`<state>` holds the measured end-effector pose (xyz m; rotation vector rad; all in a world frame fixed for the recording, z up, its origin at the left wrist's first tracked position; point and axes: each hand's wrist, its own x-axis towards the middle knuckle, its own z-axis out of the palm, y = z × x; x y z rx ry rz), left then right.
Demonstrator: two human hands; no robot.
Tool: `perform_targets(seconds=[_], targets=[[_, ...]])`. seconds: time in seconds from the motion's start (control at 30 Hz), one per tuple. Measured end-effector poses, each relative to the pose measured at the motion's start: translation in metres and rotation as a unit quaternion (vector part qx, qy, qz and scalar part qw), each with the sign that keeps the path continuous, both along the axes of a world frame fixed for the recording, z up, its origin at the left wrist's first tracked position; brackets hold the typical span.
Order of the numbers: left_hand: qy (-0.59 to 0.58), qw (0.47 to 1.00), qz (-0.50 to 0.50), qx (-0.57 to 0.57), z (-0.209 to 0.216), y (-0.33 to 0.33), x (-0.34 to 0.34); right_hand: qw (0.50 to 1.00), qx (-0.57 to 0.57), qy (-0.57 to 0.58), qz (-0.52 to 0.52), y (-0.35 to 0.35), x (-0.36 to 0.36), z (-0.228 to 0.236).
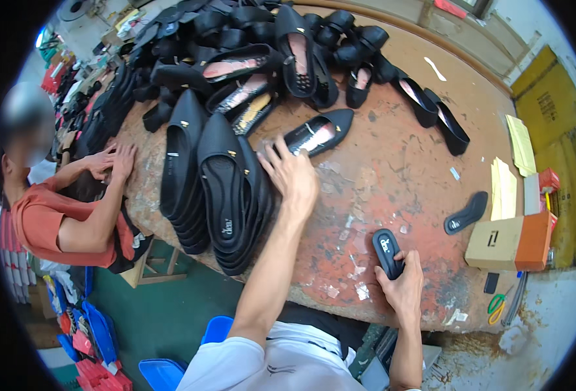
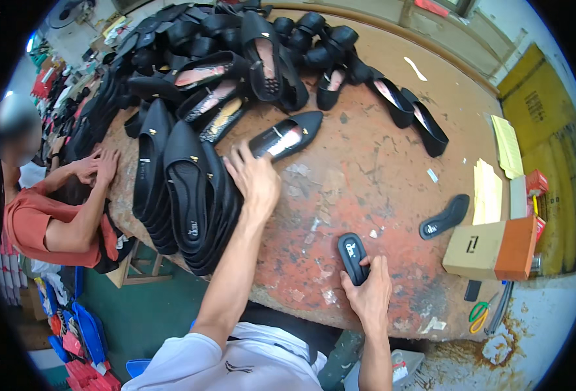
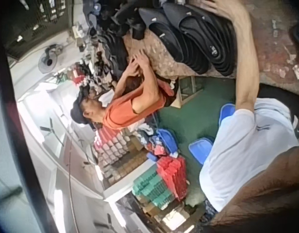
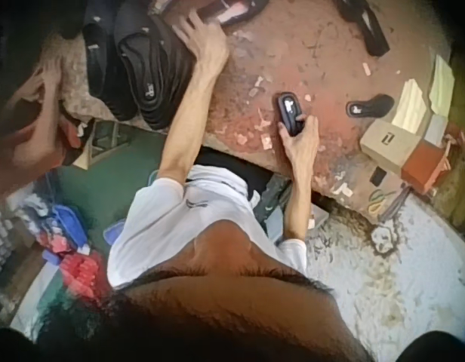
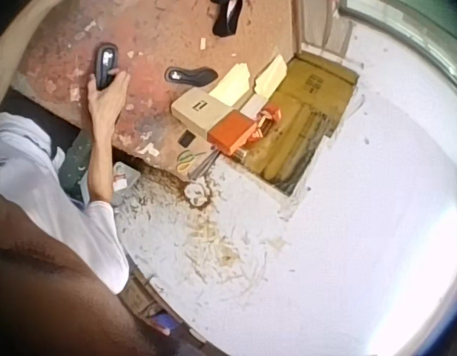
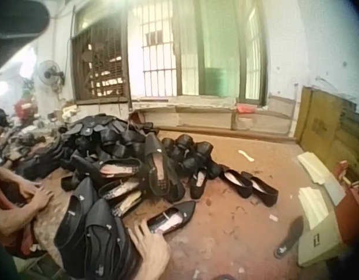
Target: The person inserts insoles into shoes by hand and presses them into place.
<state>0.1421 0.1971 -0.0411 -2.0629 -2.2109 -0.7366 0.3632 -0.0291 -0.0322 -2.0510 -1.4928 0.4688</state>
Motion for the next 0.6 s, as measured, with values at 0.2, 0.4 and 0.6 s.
perform_targets(seconds=[0.2, 0.4, 0.6], targets=[[-0.169, 0.958, -0.228, 0.046, -0.002, -0.099, -0.011, 0.994, 0.076, 0.076, 0.001, -0.033, 0.024, 0.037], [-0.180, 0.874, -0.450, -0.044, -0.007, -0.195, -0.063, 0.982, 0.092, 0.056, 0.153, -0.037, 0.009, 0.061], [-0.206, 0.938, -0.264, -0.091, 0.003, -0.239, -0.063, 0.955, 0.060, -0.014, 0.289, -0.014, -0.021, 0.033]])
